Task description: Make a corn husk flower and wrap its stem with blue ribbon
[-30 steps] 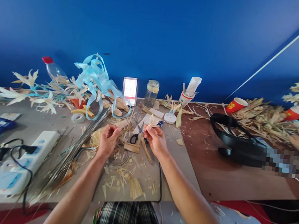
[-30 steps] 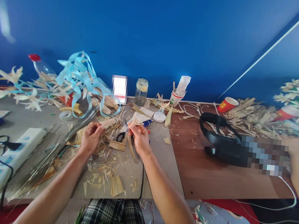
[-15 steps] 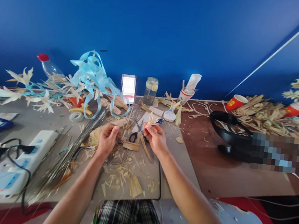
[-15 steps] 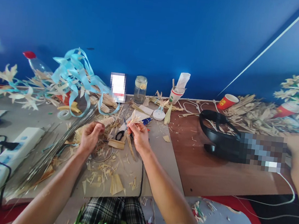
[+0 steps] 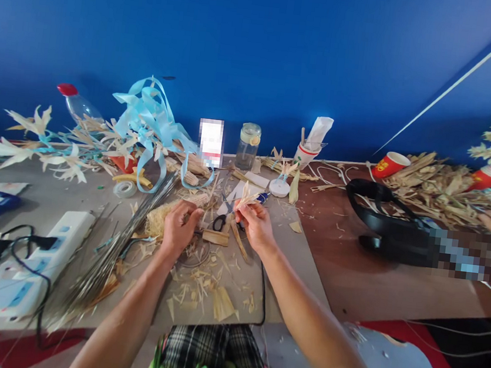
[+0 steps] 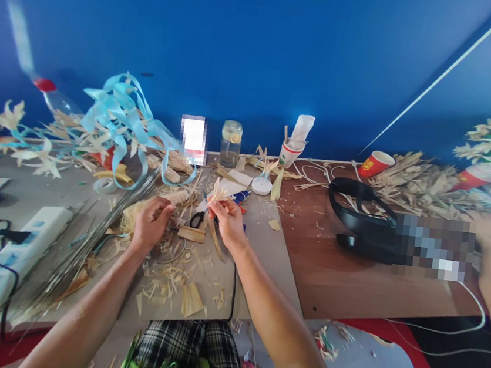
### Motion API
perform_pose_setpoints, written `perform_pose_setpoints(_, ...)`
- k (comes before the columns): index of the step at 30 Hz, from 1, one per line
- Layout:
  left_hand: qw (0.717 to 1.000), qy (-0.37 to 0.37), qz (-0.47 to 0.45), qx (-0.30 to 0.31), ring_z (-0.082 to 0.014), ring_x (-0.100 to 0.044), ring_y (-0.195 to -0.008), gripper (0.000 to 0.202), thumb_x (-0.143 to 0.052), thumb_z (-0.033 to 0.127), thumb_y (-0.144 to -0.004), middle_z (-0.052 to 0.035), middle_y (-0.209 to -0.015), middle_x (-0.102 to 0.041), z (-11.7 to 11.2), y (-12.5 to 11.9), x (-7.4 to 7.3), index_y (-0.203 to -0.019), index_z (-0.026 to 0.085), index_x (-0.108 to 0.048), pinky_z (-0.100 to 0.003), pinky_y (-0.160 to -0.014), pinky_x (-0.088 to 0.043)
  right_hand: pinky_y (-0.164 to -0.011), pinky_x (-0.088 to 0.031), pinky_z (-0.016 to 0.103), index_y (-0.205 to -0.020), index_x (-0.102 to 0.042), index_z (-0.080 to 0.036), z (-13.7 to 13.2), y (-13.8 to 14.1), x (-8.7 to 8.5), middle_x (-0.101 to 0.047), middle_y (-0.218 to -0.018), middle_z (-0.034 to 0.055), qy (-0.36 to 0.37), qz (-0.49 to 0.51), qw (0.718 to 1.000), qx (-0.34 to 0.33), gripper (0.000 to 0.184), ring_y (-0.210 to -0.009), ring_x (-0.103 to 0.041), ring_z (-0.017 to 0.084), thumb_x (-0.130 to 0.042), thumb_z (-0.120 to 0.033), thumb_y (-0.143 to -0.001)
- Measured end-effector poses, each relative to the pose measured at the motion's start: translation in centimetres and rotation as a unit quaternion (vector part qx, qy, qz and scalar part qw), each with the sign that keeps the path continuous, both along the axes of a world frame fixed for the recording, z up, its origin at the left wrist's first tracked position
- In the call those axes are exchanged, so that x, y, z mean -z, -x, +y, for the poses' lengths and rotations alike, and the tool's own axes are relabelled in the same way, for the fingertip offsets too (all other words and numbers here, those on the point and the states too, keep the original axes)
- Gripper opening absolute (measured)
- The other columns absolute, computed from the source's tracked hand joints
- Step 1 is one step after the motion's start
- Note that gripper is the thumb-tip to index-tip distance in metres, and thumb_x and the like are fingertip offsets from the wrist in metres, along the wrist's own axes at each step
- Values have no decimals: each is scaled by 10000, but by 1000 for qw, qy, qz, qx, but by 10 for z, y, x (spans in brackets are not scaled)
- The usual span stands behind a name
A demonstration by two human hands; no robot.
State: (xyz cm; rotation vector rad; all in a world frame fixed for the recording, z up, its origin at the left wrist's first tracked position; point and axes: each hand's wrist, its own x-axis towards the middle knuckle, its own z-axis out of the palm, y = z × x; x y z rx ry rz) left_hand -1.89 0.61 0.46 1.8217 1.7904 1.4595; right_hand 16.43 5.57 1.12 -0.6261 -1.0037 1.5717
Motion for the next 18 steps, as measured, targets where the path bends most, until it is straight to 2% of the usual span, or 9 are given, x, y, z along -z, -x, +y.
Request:
perform_pose_setpoints(2, 1000, -8, 17, -3, -152, -537, -713, 229, -551, 301, -807, -20, -706, -564, 0, -1, -1, -614, 189, -498, -279, -684, -415, -552, -353, 238, -654, -655, -185, 0, 0, 0, -600, -722, -14, -2, 0, 1000, 0, 131, -517, -457, 62, -687, -302, -702)
perform_pose_setpoints(6, 997, -46, 26, -49, -173, -533, -800, 136, -576, 297, -776, -30, -767, -560, 2, 1, 0, -708, 191, -524, -299, -733, -424, -548, -356, 234, -661, -651, -188, 0, -1, 0, -601, -727, -18, 4, -6, 1000, 2, 132, -524, -463, 62, -688, -309, -700)
perform_pose_setpoints(13, 998, -11, 39, -54, -149, -517, -680, 157, -514, 303, -813, -5, -684, -553, 0, 5, 5, -705, 190, -510, -276, -667, -398, -544, -360, 232, -655, -636, -191, 0, -1, 0, -602, -732, -20, 4, -9, 1000, 7, 149, -526, -465, 62, -693, -324, -693)
perform_pose_setpoints(18, 999, 5, 36, -19, -138, -507, -627, 202, -535, 299, -796, 1, -642, -553, -3, -1, 2, -632, 195, -480, -268, -633, -398, -548, -366, 238, -674, -639, -194, 0, -1, -1, -603, -730, -18, 3, -10, 1000, 8, 159, -520, -456, 64, -696, -341, -691)
